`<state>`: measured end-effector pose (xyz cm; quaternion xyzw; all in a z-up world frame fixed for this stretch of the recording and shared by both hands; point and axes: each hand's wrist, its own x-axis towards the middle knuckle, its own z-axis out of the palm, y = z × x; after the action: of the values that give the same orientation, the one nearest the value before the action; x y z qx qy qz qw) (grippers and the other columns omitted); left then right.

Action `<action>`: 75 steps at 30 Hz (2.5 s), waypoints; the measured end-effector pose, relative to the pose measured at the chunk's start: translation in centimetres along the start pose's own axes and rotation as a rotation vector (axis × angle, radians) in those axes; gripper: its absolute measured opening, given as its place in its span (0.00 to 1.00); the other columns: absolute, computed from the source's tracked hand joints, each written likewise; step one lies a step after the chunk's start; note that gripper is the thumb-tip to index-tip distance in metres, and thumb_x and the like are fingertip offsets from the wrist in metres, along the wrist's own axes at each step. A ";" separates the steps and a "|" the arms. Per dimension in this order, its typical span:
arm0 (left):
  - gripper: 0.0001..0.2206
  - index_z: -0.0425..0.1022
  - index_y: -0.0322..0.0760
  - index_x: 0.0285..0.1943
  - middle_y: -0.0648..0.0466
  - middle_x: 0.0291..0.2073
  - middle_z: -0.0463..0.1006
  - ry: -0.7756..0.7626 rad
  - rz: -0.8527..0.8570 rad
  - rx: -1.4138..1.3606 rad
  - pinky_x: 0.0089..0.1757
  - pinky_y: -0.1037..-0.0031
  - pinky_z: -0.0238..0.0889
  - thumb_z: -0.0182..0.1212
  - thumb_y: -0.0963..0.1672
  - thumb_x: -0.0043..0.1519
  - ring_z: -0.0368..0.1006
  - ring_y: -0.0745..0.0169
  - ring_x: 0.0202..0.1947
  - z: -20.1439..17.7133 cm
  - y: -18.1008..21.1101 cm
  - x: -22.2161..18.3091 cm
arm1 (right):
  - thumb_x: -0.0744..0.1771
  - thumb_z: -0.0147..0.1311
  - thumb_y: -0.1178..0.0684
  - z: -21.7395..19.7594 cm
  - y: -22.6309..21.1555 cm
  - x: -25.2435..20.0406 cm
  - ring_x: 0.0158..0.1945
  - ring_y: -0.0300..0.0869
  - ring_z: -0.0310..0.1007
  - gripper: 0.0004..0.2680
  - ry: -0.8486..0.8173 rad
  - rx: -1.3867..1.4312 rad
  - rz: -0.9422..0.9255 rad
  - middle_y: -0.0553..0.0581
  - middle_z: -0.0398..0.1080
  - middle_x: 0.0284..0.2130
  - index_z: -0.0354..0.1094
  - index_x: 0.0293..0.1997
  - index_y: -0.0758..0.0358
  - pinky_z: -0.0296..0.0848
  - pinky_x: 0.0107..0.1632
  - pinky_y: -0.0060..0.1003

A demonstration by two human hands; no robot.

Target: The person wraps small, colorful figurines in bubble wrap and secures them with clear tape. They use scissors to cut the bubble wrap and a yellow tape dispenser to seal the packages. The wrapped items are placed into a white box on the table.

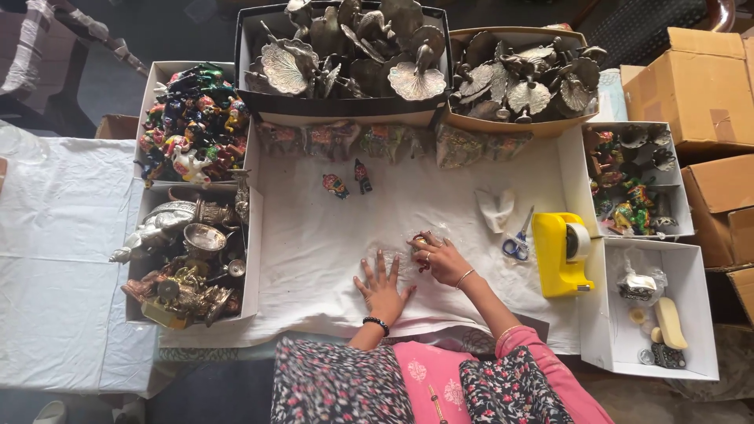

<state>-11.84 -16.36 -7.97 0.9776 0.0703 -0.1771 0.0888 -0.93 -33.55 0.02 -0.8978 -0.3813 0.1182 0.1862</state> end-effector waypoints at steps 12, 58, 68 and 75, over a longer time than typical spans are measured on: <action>0.23 0.70 0.42 0.62 0.47 0.65 0.63 0.389 0.184 -0.277 0.57 0.43 0.53 0.66 0.52 0.61 0.54 0.40 0.66 -2.6 0.6 0.6 | 0.52 0.74 0.57 5.5 5.0 -3.2 0.58 0.64 0.63 0.34 0.646 0.151 0.685 0.73 0.67 0.55 0.61 0.64 0.68 0.61 0.60 0.50; 0.08 0.84 0.35 0.39 0.40 0.37 0.81 0.160 0.186 -0.795 0.42 0.59 0.70 0.70 0.42 0.52 0.78 0.43 0.38 -3.7 2.1 7.3 | 0.62 0.62 0.51 1.1 6.2 1.1 0.50 0.39 0.77 0.20 0.234 0.798 0.471 0.56 0.78 0.51 0.73 0.62 0.60 0.74 0.51 0.34; 0.06 0.82 0.32 0.37 0.41 0.43 0.76 0.381 0.190 -0.326 0.45 0.55 0.67 0.60 0.40 0.55 0.73 0.41 0.47 1.2 5.4 6.4 | 0.53 0.73 0.44 1.6 3.4 12.3 0.49 0.49 0.77 0.34 -0.208 0.428 0.246 0.60 0.77 0.47 0.63 0.64 0.57 0.74 0.52 0.41; 0.05 0.80 0.37 0.33 0.47 0.43 0.74 0.297 0.227 -0.302 0.48 0.58 0.65 0.58 0.40 0.57 0.70 0.48 0.49 0.6 5.0 6.3 | 0.61 0.66 0.51 5.3 9.7 12.1 0.43 0.43 0.80 0.13 -0.336 0.646 0.266 0.57 0.81 0.39 0.76 0.44 0.67 0.77 0.49 0.39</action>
<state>-5.30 -20.68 -10.02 0.9702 -0.0021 -0.0079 0.2420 11.63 -29.67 -9.71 -0.8025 -0.2299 0.4005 0.3777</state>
